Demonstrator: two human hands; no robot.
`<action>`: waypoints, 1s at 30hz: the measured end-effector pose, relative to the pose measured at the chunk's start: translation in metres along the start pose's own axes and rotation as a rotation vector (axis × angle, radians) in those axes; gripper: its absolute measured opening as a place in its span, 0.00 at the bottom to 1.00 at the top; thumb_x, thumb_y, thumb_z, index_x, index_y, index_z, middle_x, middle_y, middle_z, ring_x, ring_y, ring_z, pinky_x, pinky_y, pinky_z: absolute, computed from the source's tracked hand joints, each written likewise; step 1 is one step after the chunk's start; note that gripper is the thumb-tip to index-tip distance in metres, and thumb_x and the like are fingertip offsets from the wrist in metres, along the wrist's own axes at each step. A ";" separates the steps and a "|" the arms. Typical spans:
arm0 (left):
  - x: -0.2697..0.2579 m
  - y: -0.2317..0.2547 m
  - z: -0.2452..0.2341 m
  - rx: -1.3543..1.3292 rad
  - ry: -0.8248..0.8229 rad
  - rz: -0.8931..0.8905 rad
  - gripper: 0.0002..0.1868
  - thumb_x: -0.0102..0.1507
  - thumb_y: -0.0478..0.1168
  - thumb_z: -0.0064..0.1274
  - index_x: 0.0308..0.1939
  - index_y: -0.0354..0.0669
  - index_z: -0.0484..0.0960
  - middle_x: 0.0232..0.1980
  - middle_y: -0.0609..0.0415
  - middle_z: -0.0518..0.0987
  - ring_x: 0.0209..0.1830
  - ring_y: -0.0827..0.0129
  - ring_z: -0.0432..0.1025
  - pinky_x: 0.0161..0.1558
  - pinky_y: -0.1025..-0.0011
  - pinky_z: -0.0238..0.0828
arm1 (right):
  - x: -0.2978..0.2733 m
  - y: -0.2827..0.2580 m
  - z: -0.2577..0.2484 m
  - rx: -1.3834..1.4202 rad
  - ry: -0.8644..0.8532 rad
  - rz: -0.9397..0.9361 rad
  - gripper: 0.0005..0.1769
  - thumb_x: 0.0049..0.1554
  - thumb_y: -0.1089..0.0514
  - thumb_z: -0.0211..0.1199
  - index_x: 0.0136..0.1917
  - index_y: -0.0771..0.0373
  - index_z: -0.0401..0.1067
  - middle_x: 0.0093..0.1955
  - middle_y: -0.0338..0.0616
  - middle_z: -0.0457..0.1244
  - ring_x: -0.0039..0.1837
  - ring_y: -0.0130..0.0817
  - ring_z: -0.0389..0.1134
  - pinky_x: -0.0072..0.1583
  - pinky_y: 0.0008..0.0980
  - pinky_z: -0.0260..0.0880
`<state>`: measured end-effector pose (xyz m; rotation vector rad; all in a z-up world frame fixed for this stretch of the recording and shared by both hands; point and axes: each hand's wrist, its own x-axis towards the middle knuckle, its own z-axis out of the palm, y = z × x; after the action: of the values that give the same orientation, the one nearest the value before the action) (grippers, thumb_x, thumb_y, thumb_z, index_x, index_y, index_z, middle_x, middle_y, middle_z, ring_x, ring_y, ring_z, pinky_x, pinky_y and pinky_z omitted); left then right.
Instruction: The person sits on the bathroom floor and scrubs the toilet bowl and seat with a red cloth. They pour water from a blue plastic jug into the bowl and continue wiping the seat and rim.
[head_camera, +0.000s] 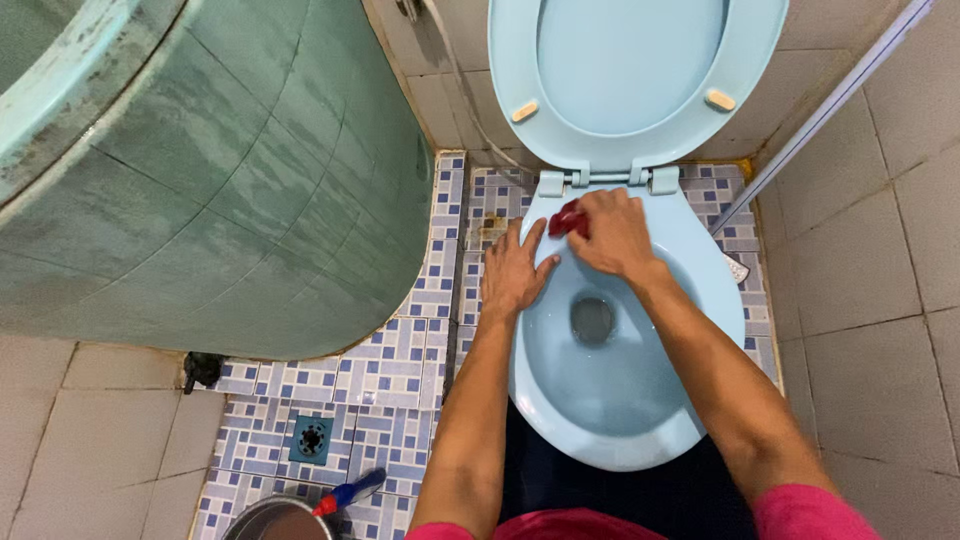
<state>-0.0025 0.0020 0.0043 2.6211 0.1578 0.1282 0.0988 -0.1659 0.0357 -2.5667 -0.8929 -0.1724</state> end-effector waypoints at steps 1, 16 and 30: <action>0.000 0.000 0.001 -0.011 -0.002 -0.004 0.38 0.64 0.57 0.55 0.76 0.56 0.62 0.75 0.39 0.61 0.72 0.43 0.60 0.67 0.46 0.56 | -0.004 0.006 -0.003 0.012 0.019 0.079 0.23 0.51 0.47 0.66 0.56 0.61 0.76 0.57 0.50 0.66 0.62 0.50 0.61 0.63 0.51 0.57; -0.001 0.000 0.002 -0.022 -0.021 -0.031 0.37 0.64 0.57 0.54 0.76 0.57 0.62 0.76 0.41 0.60 0.72 0.46 0.59 0.69 0.46 0.54 | 0.007 0.025 -0.005 0.054 0.246 -0.224 0.17 0.48 0.50 0.70 0.47 0.61 0.77 0.48 0.45 0.68 0.55 0.45 0.66 0.59 0.47 0.57; -0.001 -0.001 0.003 -0.029 -0.016 -0.016 0.37 0.65 0.56 0.54 0.76 0.57 0.61 0.76 0.40 0.59 0.71 0.44 0.60 0.70 0.47 0.53 | 0.015 -0.001 0.032 -0.210 0.393 -0.196 0.04 0.57 0.57 0.68 0.42 0.59 0.78 0.50 0.42 0.65 0.58 0.42 0.64 0.61 0.45 0.58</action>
<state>-0.0030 0.0011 0.0017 2.5911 0.1696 0.1034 0.1095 -0.1431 0.0111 -2.4917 -1.0101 -0.8369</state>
